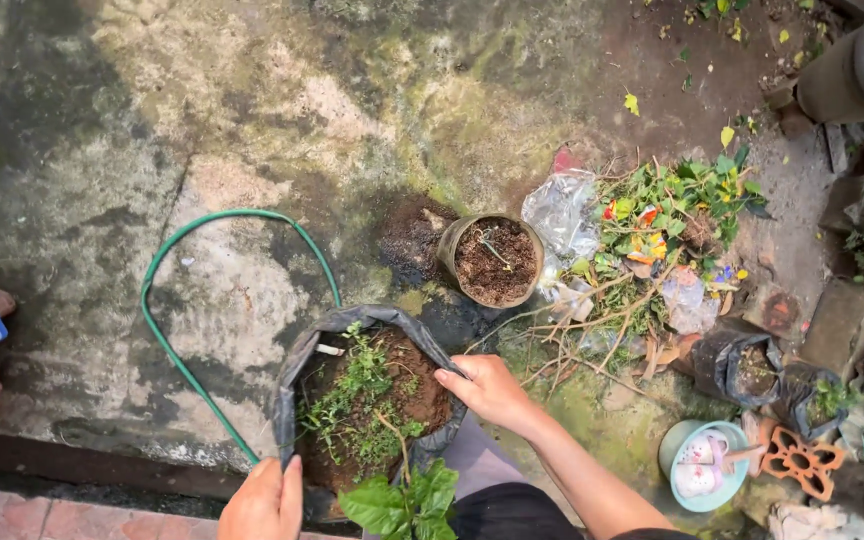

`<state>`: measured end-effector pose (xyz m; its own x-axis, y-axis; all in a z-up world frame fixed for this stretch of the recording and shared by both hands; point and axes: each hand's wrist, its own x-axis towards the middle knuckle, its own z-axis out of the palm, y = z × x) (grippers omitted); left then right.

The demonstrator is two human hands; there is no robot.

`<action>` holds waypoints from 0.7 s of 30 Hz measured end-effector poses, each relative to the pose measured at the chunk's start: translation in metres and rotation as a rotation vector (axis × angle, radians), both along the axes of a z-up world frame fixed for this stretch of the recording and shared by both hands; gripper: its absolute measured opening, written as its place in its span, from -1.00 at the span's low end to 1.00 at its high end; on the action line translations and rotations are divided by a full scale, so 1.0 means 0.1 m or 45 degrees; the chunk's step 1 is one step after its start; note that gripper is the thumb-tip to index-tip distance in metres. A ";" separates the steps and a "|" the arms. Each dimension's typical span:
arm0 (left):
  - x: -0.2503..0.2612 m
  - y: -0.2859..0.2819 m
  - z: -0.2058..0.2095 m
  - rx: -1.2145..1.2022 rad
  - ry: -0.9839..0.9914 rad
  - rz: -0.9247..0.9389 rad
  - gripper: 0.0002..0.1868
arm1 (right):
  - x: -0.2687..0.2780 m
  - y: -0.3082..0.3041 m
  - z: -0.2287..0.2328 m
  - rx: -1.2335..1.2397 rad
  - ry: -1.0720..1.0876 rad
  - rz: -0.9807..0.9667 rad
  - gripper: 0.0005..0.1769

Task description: Loosen soil and manage potted plants in an outdoor garden area.

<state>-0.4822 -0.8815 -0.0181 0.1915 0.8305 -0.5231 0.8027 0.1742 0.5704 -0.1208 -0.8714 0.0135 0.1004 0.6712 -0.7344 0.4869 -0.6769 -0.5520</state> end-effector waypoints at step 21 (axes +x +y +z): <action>1.02 5.60 -0.83 0.003 -0.076 -0.200 -0.71 | 0.79 4.78 -0.52 0.123 -0.146 -0.162 -0.50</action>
